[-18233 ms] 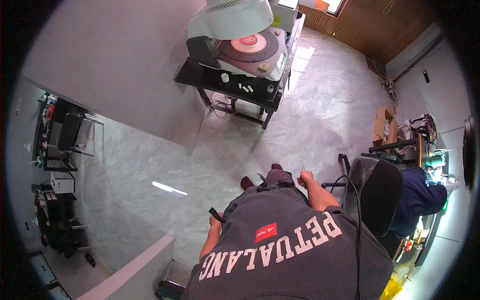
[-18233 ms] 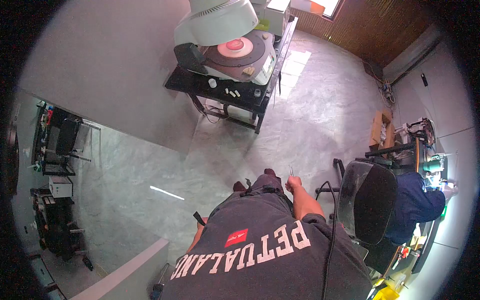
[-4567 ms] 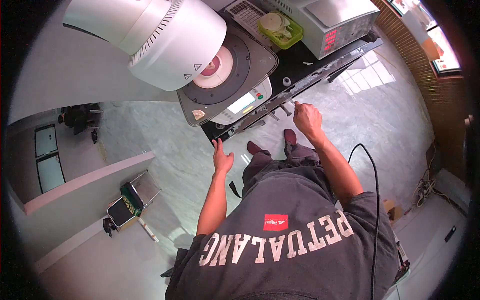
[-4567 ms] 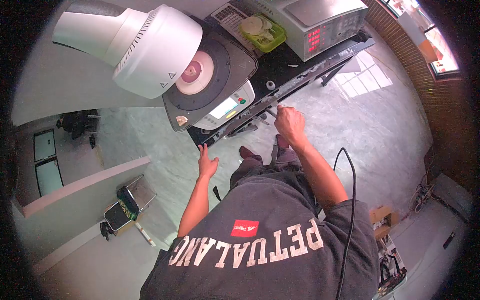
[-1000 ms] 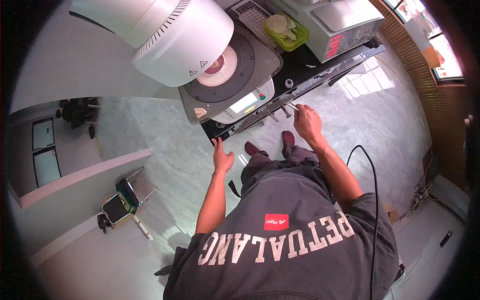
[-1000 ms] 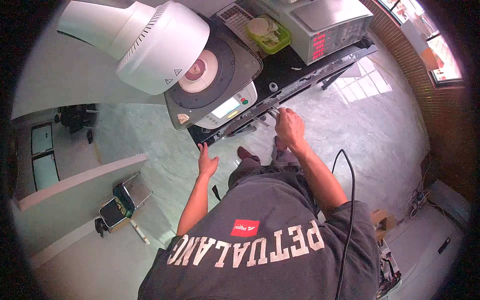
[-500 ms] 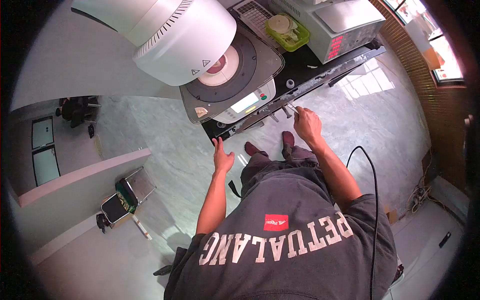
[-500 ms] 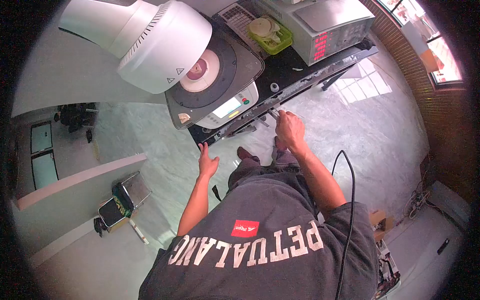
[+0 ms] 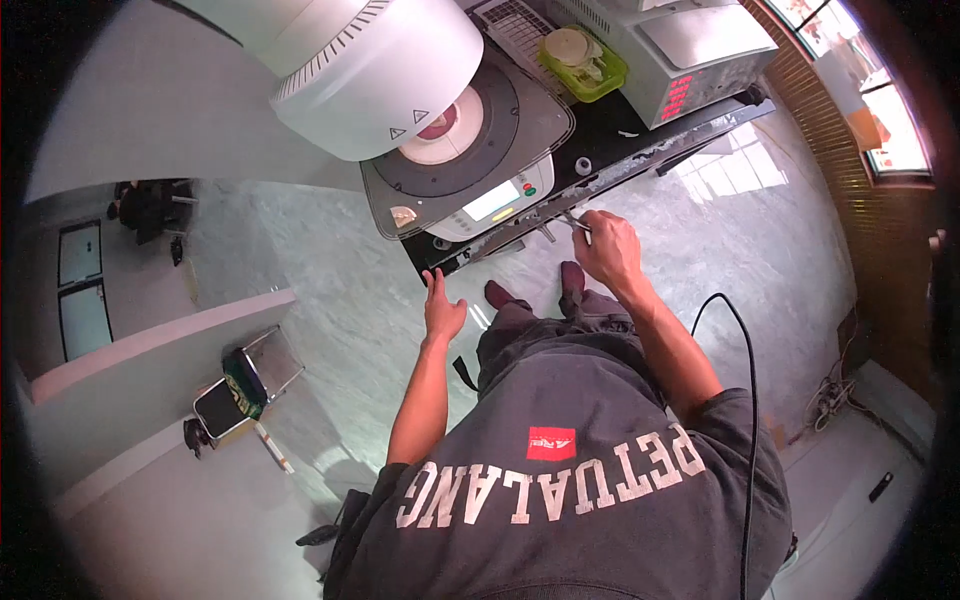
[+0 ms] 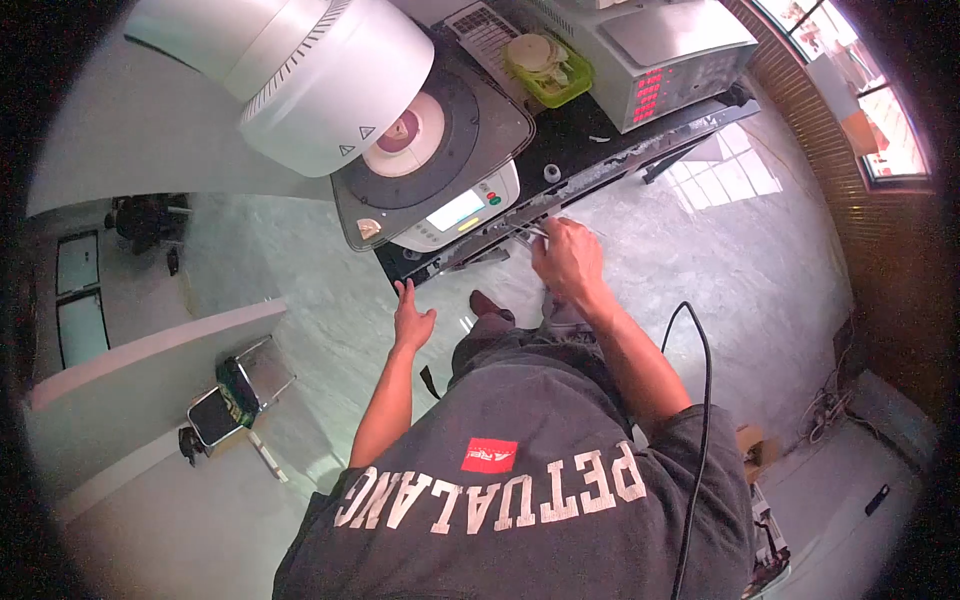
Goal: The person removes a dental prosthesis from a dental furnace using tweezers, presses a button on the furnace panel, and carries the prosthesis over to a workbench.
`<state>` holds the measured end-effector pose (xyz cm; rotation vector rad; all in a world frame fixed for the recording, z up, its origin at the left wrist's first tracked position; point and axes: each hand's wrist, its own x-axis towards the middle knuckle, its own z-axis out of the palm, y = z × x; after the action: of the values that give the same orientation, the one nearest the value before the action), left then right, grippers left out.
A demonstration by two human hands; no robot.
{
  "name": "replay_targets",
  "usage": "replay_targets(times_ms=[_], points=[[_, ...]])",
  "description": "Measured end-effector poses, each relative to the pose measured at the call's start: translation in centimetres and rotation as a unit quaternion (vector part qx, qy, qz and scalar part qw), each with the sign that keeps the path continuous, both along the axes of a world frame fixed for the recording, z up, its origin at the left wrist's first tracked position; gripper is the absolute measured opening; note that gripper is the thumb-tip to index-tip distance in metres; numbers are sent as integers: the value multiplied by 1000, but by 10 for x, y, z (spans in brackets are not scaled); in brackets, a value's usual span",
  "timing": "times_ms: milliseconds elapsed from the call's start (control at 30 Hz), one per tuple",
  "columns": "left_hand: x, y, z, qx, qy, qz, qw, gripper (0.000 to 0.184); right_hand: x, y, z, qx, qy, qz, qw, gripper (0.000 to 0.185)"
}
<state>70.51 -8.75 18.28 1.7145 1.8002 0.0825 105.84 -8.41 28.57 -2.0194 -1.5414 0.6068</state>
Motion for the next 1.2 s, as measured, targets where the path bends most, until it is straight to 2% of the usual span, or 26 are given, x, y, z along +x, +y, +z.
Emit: replay_targets(times_ms=[167,267,300,500,733,1200], points=[[3,0,2,3,35,-10,999,91,-18,33,39,115,48,79,989,14],[9,0,8,-14,36,12,999,91,-33,64,46,144,38,73,986,14],[9,0,8,-21,33,13,999,95,-38,73,47,176,52,80,980,14],[12,-2,19,-46,26,42,998,94,-60,117,41,216,13,69,974,15],[6,-3,10,-24,36,30,999,91,-69,144,31,275,-2,66,959,18],[6,0,14,-40,19,32,998,94,-71,155,32,240,-23,66,968,17]])
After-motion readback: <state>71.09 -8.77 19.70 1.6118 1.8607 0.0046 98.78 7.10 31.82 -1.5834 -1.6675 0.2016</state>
